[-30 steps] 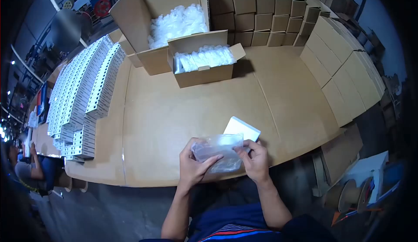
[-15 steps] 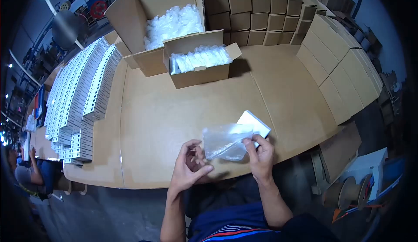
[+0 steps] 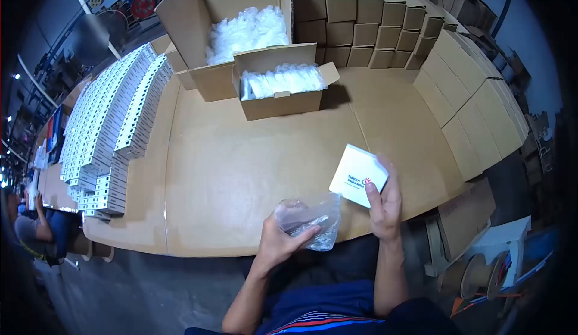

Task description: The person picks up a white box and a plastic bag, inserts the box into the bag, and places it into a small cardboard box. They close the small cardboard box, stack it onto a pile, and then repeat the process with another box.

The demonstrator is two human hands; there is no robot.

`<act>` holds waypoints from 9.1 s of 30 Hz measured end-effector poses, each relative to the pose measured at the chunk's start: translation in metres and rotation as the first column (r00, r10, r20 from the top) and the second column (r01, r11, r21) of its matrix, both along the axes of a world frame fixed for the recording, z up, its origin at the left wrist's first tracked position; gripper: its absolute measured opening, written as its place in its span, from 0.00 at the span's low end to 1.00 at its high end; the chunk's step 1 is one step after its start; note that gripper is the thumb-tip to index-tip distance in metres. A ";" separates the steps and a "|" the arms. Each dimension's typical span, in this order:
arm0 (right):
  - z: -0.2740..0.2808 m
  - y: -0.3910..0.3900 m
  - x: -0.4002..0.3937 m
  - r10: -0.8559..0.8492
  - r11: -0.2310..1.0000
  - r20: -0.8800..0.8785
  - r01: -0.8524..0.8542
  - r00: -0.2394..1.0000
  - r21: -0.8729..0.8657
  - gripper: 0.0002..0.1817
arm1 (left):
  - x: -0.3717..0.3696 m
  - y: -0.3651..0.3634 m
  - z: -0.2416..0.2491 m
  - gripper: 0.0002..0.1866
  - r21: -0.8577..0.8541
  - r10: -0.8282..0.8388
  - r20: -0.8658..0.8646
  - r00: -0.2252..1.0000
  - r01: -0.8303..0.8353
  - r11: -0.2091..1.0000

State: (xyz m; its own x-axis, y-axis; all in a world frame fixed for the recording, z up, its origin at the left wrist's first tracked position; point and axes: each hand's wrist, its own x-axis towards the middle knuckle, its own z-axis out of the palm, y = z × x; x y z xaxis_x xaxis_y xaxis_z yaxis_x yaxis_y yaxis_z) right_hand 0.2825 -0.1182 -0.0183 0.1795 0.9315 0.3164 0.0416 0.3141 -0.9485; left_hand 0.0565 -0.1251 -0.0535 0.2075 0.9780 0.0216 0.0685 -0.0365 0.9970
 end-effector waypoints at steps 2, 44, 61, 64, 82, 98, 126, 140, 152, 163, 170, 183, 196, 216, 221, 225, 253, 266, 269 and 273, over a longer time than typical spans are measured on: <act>0.015 0.009 0.000 0.057 0.982 -0.066 -0.044 0.996 0.185 0.25 | 0.001 -0.001 0.004 0.27 0.008 -0.040 -0.037 0.999 0.040 0.999; 0.006 0.034 -0.019 0.366 0.931 -0.011 -0.366 0.931 -0.005 0.07 | -0.006 0.002 -0.003 0.34 -0.134 -0.105 0.114 0.988 0.120 0.984; -0.004 0.041 -0.014 0.440 0.886 0.041 -0.426 0.897 -0.182 0.10 | -0.012 0.001 -0.033 0.19 -0.241 -0.007 0.382 0.924 0.107 0.965; -0.004 0.034 -0.018 0.458 0.862 -0.165 -0.481 0.874 -0.159 0.16 | -0.009 -0.001 -0.037 0.19 -0.221 0.071 0.397 0.915 0.020 0.975; -0.057 0.018 -0.034 0.301 0.896 -0.494 -0.419 0.816 -0.146 0.06 | -0.012 0.008 -0.024 0.33 0.101 0.043 0.230 0.972 -0.067 0.993; -0.039 0.013 -0.058 0.318 0.909 -0.457 -0.405 0.830 -0.102 0.20 | -0.003 0.018 -0.021 0.38 0.023 0.176 0.369 0.913 -0.198 0.980; -0.025 0.017 -0.043 0.350 0.928 0.152 -0.320 0.924 -0.193 0.17 | -0.010 0.022 -0.018 0.12 -0.238 0.305 0.464 0.832 -0.215 0.947; -0.031 0.027 -0.033 0.273 0.959 0.360 -0.280 0.892 -0.034 0.15 | -0.029 0.019 0.003 0.16 0.070 -0.017 0.125 0.992 0.009 0.997; 0.025 0.062 -0.038 0.403 0.848 0.711 -0.527 0.576 -0.054 0.12 | -0.054 0.043 0.001 0.11 0.156 -0.047 -0.029 0.998 0.051 0.987; 0.082 0.150 -0.078 0.169 0.958 0.625 -0.276 0.762 0.076 0.10 | -0.101 0.150 0.009 0.47 0.159 0.063 -0.027 0.998 -0.058 0.986; 0.055 0.233 -0.142 -0.252 0.915 0.503 0.034 0.827 0.403 0.14 | -0.109 0.265 -0.025 0.70 0.361 0.142 -0.367 0.919 0.001 0.932; 0.022 0.263 -0.182 -0.329 0.943 0.771 0.150 0.546 0.296 0.20 | -0.076 0.335 -0.065 0.57 0.437 0.125 -0.062 0.990 -0.085 0.895; -0.035 0.272 -0.184 -0.131 0.991 0.959 0.052 0.252 0.122 0.42 | -0.078 0.338 -0.076 0.53 0.471 0.104 -0.037 0.994 -0.074 0.879; -0.062 0.285 0.030 0.218 0.976 0.404 -0.192 0.888 -0.105 0.53 | -0.062 0.303 -0.028 0.54 0.318 0.081 -0.116 0.990 -0.041 0.947; -0.046 0.221 0.033 0.388 0.903 0.368 -0.269 0.845 -0.335 0.46 | -0.054 0.239 -0.015 0.50 0.199 -0.011 -0.120 0.993 0.035 0.979; -0.040 0.151 0.037 0.348 0.931 0.486 -0.235 0.801 -0.279 0.51 | -0.053 0.170 -0.014 0.51 0.141 -0.020 -0.185 0.983 0.047 0.989; -0.024 0.122 0.015 0.100 0.981 0.579 0.019 0.809 -0.195 0.68 | -0.004 0.113 -0.006 0.60 0.334 0.323 -0.133 0.937 -0.264 0.905; -0.081 0.048 -0.033 -0.330 0.944 0.229 0.322 0.916 0.071 0.24 | -0.020 0.113 -0.017 0.19 0.536 0.180 0.030 0.983 -0.168 0.827; -0.060 0.024 -0.050 -0.292 0.953 0.440 0.298 0.849 0.057 0.18 | -0.025 0.107 -0.018 0.18 0.473 0.133 -0.004 0.991 -0.115 0.873; -0.046 0.030 -0.059 -0.312 0.945 0.433 0.324 0.846 0.047 0.17 | -0.032 0.109 -0.017 0.12 0.615 0.214 -0.232 0.949 -0.027 0.788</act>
